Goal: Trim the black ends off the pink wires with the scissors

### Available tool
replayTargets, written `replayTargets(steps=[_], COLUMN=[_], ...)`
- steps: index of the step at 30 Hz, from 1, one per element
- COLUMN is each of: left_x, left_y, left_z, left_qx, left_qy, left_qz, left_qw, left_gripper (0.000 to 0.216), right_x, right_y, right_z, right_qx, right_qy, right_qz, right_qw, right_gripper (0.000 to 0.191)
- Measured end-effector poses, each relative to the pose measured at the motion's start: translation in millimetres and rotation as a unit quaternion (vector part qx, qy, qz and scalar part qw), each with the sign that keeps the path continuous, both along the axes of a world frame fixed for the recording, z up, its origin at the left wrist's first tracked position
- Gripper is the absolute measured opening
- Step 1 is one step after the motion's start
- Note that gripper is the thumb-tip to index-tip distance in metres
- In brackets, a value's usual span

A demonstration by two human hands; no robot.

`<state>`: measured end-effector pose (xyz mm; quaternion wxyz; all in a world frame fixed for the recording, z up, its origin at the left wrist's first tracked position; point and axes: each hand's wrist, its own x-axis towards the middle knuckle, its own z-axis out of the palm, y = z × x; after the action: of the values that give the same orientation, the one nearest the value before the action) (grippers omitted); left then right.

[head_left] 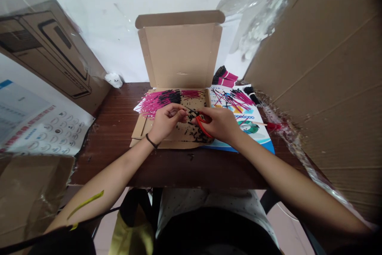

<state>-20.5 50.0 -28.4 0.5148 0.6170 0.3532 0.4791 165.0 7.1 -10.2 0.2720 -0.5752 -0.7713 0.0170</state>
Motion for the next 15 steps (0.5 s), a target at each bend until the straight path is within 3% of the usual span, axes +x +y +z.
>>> replayTargets(steps=[15], left_x=[1.9], left_y=[-1.5], left_z=[-2.3], left_qx=[-0.032], left_qy=[-0.003], left_qz=[-0.005], left_qw=[0.999], left_gripper=[0.03], right_x=[1.0], right_y=[0.8], right_z=[-1.7], right_qx=[0.018], right_qy=[-0.037], right_qz=[0.019], right_qw=[0.999], right_gripper=[0.04])
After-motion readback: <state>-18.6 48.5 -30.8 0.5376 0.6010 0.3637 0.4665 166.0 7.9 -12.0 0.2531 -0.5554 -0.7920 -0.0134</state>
